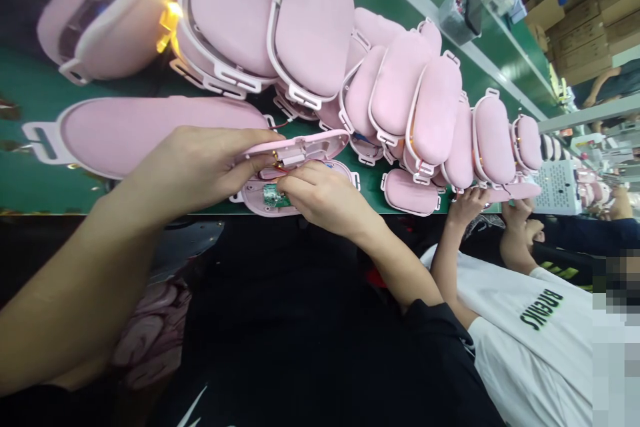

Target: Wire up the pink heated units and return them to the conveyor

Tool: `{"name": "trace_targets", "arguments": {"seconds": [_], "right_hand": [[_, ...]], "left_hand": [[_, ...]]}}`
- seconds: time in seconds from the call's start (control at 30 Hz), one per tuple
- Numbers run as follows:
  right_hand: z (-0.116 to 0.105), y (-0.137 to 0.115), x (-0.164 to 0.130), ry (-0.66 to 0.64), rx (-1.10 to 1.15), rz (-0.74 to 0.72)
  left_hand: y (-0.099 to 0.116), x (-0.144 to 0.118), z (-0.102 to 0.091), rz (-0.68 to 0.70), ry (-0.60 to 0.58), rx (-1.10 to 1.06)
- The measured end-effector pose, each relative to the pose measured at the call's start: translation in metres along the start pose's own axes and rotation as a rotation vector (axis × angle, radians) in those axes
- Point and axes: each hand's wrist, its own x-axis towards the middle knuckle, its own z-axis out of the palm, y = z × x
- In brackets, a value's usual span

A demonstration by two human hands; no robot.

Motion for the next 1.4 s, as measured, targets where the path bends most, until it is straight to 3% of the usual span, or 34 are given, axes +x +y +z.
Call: {"name": "trace_targets", "arguments": {"seconds": [0.13, 0.57, 0.7, 0.83, 0.93, 1.03, 1.13, 1.23, 1.4], "right_hand": [[-0.007, -0.005, 0.005, -0.057, -0.055, 0.006], [-0.022, -0.045, 0.04, -0.415, -0.206, 0.391], [-0.02, -0.055, 0.049, -0.458, -0.278, 0.43], [-0.017, -0.052, 0.039, -0.395, -0.291, 0.421], [-0.011, -0.052, 0.023, -0.206, -0.247, 0.371], [0.006, -0.055, 0.016, -0.012, -0.271, 0.397], [0.026, -0.056, 0.019, 0.018, -0.256, 0.461], [0.03, -0.048, 0.021, 0.071, -0.042, 0.451], [0.006, -0.033, 0.016, 0.119, 0.326, 0.446]], "left_hand": [[-0.001, 0.0, -0.001, 0.015, 0.009, 0.004], [-0.001, -0.002, 0.003, 0.023, 0.072, 0.033], [0.001, -0.003, -0.003, -0.012, 0.014, 0.02], [-0.001, -0.002, -0.006, -0.015, -0.031, -0.005], [-0.002, -0.002, -0.004, 0.003, 0.053, -0.03], [0.003, -0.001, -0.003, -0.017, 0.102, -0.031], [0.009, 0.0, -0.006, -0.014, 0.121, 0.066], [0.009, -0.002, -0.007, 0.029, 0.193, 0.139], [0.005, -0.008, 0.0, 0.145, 0.296, 0.218]]}}
